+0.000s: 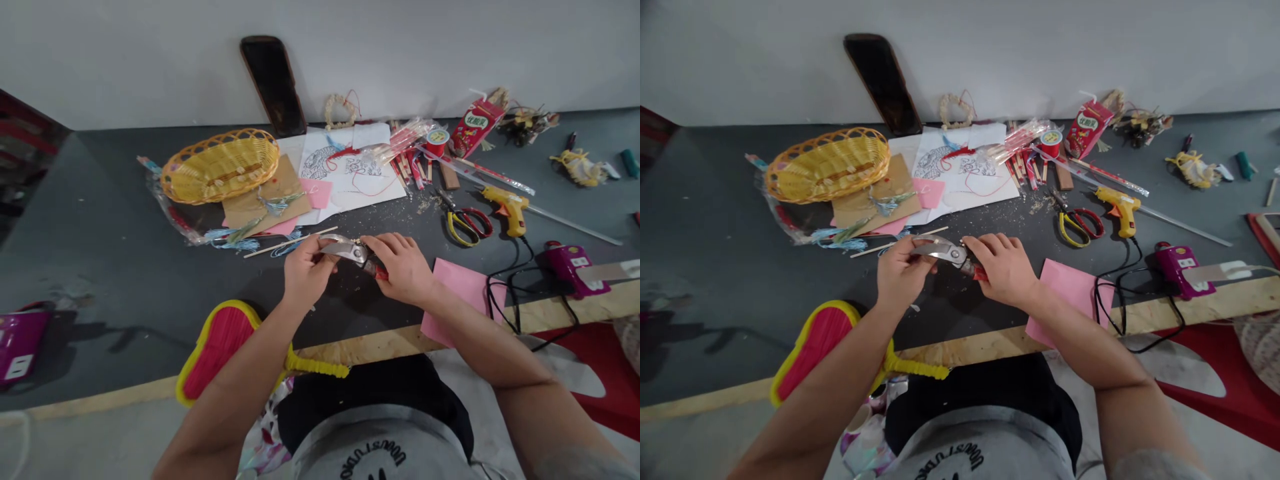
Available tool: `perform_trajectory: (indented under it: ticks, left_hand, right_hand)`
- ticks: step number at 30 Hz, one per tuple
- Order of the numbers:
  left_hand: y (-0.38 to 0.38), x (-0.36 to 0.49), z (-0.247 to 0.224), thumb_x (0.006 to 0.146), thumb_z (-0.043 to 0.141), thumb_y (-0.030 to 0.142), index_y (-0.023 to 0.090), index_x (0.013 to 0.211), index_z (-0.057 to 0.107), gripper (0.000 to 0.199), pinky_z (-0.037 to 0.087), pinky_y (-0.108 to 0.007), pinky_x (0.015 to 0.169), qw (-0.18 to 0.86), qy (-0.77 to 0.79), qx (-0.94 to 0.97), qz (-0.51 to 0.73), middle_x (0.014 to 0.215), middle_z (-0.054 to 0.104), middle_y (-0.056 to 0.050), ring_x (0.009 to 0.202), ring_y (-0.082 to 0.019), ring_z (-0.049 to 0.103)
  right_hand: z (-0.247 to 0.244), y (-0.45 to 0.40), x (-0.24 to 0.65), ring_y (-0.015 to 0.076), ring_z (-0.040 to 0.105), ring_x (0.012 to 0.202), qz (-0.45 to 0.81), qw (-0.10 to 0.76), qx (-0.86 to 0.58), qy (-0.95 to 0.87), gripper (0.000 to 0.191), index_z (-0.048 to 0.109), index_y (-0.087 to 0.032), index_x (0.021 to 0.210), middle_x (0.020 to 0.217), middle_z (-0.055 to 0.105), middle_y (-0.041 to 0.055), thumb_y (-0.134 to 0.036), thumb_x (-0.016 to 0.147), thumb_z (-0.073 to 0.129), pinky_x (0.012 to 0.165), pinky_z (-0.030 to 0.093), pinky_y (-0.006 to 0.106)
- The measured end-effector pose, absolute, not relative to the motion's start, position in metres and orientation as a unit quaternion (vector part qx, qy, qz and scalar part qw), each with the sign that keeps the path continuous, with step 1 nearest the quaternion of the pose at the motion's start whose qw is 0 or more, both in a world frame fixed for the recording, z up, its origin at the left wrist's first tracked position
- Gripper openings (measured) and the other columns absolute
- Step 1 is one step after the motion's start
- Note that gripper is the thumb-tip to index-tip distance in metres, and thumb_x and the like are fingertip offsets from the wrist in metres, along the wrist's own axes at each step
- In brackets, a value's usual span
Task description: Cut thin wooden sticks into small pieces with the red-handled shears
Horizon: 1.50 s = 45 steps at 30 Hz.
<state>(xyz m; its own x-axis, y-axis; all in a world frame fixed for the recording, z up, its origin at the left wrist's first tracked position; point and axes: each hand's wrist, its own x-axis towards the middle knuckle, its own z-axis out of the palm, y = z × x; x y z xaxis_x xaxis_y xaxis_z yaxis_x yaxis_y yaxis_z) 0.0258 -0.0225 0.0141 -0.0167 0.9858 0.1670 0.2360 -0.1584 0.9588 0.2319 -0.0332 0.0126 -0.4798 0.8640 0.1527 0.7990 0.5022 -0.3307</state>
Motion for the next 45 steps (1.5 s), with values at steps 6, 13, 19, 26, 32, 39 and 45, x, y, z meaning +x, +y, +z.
perform_trajectory:
  ticks: [6, 13, 19, 26, 32, 39, 45]
  left_hand:
    - [-0.0246, 0.0236, 0.0150, 0.073, 0.058, 0.011, 0.018, 0.072, 0.070, 0.014, 0.033, -0.018, 0.041, 0.397, 0.523, 0.596, 0.463, 0.046, 0.054, 0.007, 0.037, -0.007, 0.044]
    - [-0.0253, 0.0240, 0.0224, 0.064, 0.052, 0.005, 0.018, 0.070, 0.072, 0.024, 0.034, -0.019, 0.045, 0.433, 0.508, 0.595, 0.448, 0.049, 0.057, 0.005, 0.044, -0.008, 0.048]
    - [-0.0257, 0.0233, 0.0191, 0.084, 0.062, 0.025, 0.017, 0.071, 0.073, 0.018, 0.034, -0.021, 0.046, 0.406, 0.507, 0.614, 0.449, 0.060, 0.065, 0.001, 0.048, -0.008, 0.048]
    - [-0.0269, 0.0211, 0.0174, 0.087, 0.062, 0.027, 0.018, 0.073, 0.073, 0.020, 0.032, -0.021, 0.044, 0.395, 0.508, 0.619, 0.450, 0.057, 0.063, 0.002, 0.044, -0.007, 0.045]
    - [-0.0251, 0.0186, 0.0131, 0.076, 0.059, 0.013, 0.019, 0.078, 0.074, 0.016, 0.032, -0.021, 0.043, 0.450, 0.502, 0.601, 0.429, 0.064, 0.071, 0.000, 0.046, -0.008, 0.049]
    - [-0.0239, 0.0180, 0.0180, 0.077, 0.066, 0.022, 0.017, 0.077, 0.070, 0.007, 0.027, -0.021, 0.038, 0.556, 0.472, 0.543, 0.417, 0.056, 0.068, -0.001, 0.037, -0.006, 0.039]
    - [-0.0234, 0.0184, 0.0126, 0.079, 0.066, 0.025, 0.017, 0.085, 0.073, 0.012, 0.025, -0.021, 0.037, 0.543, 0.484, 0.546, 0.416, 0.058, 0.069, -0.002, 0.036, -0.006, 0.036]
  right_hand:
    - [0.0158, -0.0322, 0.2356, 0.0309, 0.053, 0.117, 0.112, 0.141, -0.469, -0.865, 0.067, 0.045, -0.016, 0.146, 0.132, 0.060, 0.0140, -0.018, 0.080, 0.056, 0.094, 0.040, 0.045]
    - [0.0155, -0.0309, 0.2376, 0.0306, 0.054, 0.115, 0.124, 0.153, -0.459, -0.866, 0.067, 0.048, -0.017, 0.143, 0.127, 0.062, 0.0136, -0.017, 0.077, 0.057, 0.096, 0.039, 0.046]
    - [0.0141, -0.0338, 0.2347, 0.0304, 0.056, 0.111, 0.138, 0.134, -0.473, -0.860, 0.062, 0.051, -0.017, 0.139, 0.122, 0.062, 0.0149, -0.016, 0.077, 0.057, 0.090, 0.042, 0.043]
    - [0.0163, -0.0345, 0.2327, 0.0301, 0.055, 0.113, 0.127, 0.137, -0.475, -0.860, 0.062, 0.050, -0.017, 0.140, 0.124, 0.062, 0.0145, -0.017, 0.079, 0.056, 0.091, 0.041, 0.043]
    - [0.0155, -0.0311, 0.2377, 0.0313, 0.051, 0.119, 0.125, 0.144, -0.458, -0.868, 0.071, 0.042, -0.018, 0.147, 0.132, 0.059, 0.0147, -0.016, 0.077, 0.056, 0.097, 0.039, 0.046]
    - [0.0146, -0.0292, 0.2405, 0.0309, 0.053, 0.114, 0.149, 0.143, -0.441, -0.873, 0.067, 0.046, -0.018, 0.143, 0.127, 0.060, 0.0141, -0.017, 0.076, 0.057, 0.094, 0.040, 0.045]
    - [0.0156, -0.0336, 0.2360, 0.0305, 0.055, 0.110, 0.151, 0.129, -0.465, -0.863, 0.061, 0.051, -0.015, 0.138, 0.121, 0.062, 0.0152, -0.015, 0.077, 0.054, 0.089, 0.043, 0.044]
